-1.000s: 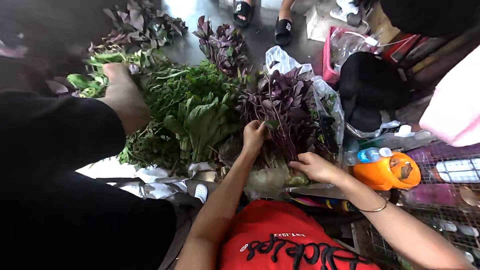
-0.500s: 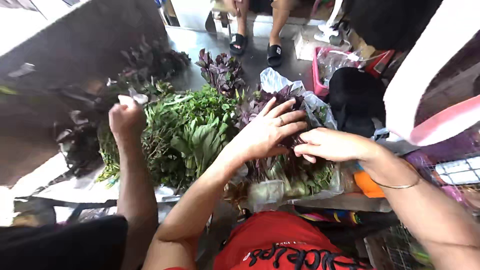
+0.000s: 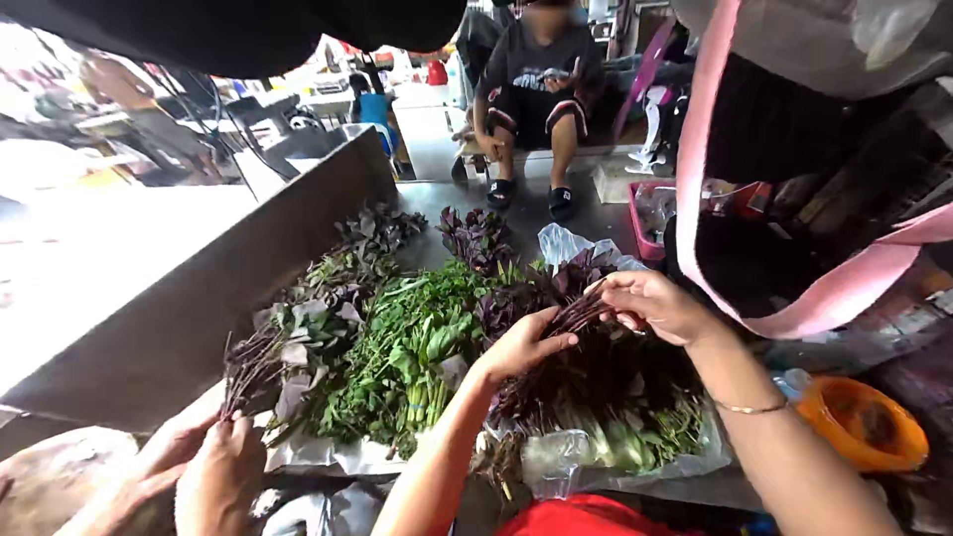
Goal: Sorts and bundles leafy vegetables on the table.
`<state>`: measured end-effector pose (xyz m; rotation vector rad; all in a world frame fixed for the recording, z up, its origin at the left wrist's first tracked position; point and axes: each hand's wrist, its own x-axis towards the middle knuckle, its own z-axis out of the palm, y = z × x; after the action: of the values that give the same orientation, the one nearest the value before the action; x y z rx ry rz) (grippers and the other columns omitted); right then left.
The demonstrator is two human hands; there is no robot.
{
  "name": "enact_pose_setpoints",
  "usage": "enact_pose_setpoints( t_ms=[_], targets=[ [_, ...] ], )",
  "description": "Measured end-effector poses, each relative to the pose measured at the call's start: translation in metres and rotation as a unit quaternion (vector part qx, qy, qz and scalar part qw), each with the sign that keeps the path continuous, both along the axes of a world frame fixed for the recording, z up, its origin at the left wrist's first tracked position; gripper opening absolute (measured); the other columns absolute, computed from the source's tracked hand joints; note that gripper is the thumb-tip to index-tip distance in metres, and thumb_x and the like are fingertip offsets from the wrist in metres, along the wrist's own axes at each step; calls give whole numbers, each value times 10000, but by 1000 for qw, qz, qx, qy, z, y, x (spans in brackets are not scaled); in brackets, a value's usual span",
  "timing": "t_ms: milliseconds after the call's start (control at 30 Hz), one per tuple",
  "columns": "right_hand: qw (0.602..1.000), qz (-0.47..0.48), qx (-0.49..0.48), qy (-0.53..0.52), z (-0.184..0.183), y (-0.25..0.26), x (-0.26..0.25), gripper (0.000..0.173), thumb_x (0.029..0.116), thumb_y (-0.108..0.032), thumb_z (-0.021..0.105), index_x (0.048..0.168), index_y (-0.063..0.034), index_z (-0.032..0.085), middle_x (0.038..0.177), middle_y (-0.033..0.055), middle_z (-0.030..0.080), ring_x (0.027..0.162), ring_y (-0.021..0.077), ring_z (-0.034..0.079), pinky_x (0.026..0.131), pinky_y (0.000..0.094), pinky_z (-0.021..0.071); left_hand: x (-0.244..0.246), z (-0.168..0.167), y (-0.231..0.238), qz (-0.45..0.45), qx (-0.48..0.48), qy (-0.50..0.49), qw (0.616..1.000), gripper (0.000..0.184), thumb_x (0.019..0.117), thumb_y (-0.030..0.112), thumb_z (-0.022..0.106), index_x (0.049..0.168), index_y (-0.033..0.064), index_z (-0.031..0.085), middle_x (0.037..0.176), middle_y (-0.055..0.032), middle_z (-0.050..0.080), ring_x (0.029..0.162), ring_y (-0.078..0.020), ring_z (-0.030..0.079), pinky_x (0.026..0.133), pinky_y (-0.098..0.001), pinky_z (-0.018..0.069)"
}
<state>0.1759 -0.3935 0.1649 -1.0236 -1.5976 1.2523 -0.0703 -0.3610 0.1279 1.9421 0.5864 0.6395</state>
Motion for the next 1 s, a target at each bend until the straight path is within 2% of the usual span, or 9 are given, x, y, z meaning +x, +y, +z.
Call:
enact_pose_setpoints(
  t_ms=[67, 167, 267, 500, 600, 833, 900, 967, 1000],
  targets=[
    [991, -63, 29, 115, -22, -8, -12, 226, 992, -143, 578, 1176, -31, 648, 878, -51, 698, 613, -20, 572, 564, 141, 489, 0, 1, 0, 30, -9, -20, 999, 349, 1009, 212, 609, 1240, -47, 578, 933, -34, 684, 779, -57, 664, 781, -277, 585],
    [967, -146, 69, 200, -41, -17, -46, 64, 929, -61, 667, 955, -61, 724, 783, -44, 716, 590, -1, 592, 556, 171, 504, 0, 0, -1, 52, -1, -28, 998, 321, 1006, 200, 614, 1210, -46, 583, 908, -24, 682, 764, -52, 662, 766, -270, 584],
    [957, -195, 105, 186, -42, -16, -64, 96, 934, -40, 682, 857, -59, 736, 734, -35, 708, 581, 9, 604, 553, 173, 516, 0, -1, -5, 66, 7, -31, 997, 308, 999, 201, 630, 1192, -36, 593, 896, -14, 688, 769, -50, 669, 765, -262, 586],
    [960, -204, 130, 145, -37, -8, -67, 111, 934, -45, 665, 834, -84, 691, 684, -60, 670, 587, 5, 609, 570, 169, 519, -8, -8, -7, 71, 39, -49, 996, 503, 963, 348, 669, 1241, -64, 592, 1038, -68, 701, 914, -59, 679, 879, -281, 577],
    [957, -215, 143, 136, -35, -6, -70, 114, 929, -34, 663, 828, -79, 689, 684, -57, 674, 590, 9, 619, 567, 172, 527, -11, -9, -7, 90, 52, -33, 994, 455, 991, 352, 632, 1217, -42, 607, 1007, -65, 703, 914, -66, 672, 892, -295, 561],
    [964, -199, 162, 63, -23, 4, -73, 32, 936, -51, 686, 906, -40, 683, 707, -34, 676, 588, 20, 620, 573, 191, 543, -16, -4, -4, 102, 91, 21, 990, 367, 1042, 282, 560, 1216, -38, 606, 922, -60, 703, 850, -86, 668, 853, -313, 554],
    [979, -132, 135, 72, -9, 15, -71, 124, 973, -95, 653, 1075, -36, 692, 806, -20, 681, 633, 32, 612, 597, 211, 545, -21, 4, 1, 103, 116, 10, 988, 347, 1059, 235, 521, 1250, -49, 584, 889, -68, 699, 801, -101, 666, 806, -325, 566],
    [986, -72, 125, 78, 15, 28, -75, 238, 1005, -150, 623, 1212, -43, 670, 965, -17, 697, 681, 18, 599, 613, 196, 531, -25, 34, -6, 117, 153, 5, 981, 319, 1066, 184, 495, 1246, -66, 576, 851, -88, 685, 737, -114, 660, 733, -311, 576],
    [985, -60, 138, 81, 31, 34, -80, 226, 1002, -152, 622, 1193, -38, 665, 1004, -14, 703, 688, 9, 601, 615, 191, 530, -22, 77, -30, 156, 132, 64, 977, 280, 1067, 127, 475, 1231, -73, 582, 879, -109, 684, 769, -128, 663, 773, -295, 564]
  ],
)
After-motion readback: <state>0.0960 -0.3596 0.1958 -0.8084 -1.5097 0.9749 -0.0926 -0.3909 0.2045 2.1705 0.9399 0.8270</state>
